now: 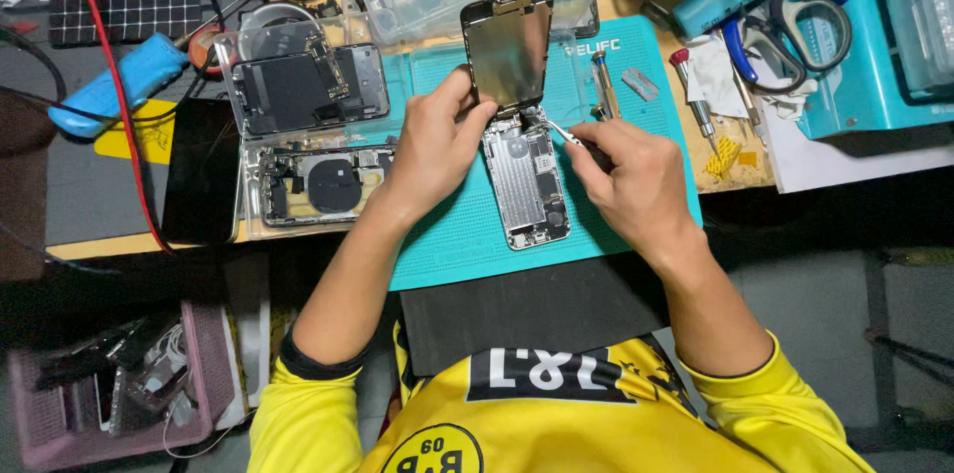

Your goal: The person disassembles a smartphone at a repair bench. They pry the screen off the phone body with a tool, remove the display assembly, set it aside, and use a screwdriver to unscrew components from the exposed internal frame while handling small parts and tools on a work mat.

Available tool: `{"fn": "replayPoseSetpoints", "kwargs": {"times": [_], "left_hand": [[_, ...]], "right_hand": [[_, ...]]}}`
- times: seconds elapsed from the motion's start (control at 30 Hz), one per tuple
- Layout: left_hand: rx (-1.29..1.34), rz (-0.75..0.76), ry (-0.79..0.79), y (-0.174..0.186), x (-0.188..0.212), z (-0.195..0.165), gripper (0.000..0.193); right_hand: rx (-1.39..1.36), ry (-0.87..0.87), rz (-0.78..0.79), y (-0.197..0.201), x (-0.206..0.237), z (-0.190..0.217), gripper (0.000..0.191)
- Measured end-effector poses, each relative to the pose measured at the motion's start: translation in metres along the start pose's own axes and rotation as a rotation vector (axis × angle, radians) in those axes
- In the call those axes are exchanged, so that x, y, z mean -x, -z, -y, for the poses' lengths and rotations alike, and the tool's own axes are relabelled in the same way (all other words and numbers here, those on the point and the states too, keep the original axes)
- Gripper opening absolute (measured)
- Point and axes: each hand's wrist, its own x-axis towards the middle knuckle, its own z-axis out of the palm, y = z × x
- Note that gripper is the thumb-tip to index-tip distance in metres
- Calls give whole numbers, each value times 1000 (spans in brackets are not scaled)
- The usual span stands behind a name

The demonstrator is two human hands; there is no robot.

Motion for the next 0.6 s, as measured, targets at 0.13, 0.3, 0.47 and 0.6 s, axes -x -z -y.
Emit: {"fn": "replayPoseSetpoints", "kwargs": {"times": [0.13, 0.3, 0.47, 0.6], "left_hand": [[-12, -4, -20, 0, 0, -2, 15], [-3, -4, -2, 0, 0, -3, 15], [0, 0, -18, 0, 0, -2, 15], [-3, -4, -29, 0, 0, -1, 15]], "right_hand": [[-11, -37, 21, 0, 1, 0, 13], [-34, -33, 15, -1, 1, -2, 12], [-46, -49, 30, -2, 1, -4, 12], [-65, -54, 29, -3, 1, -6, 12]]}}
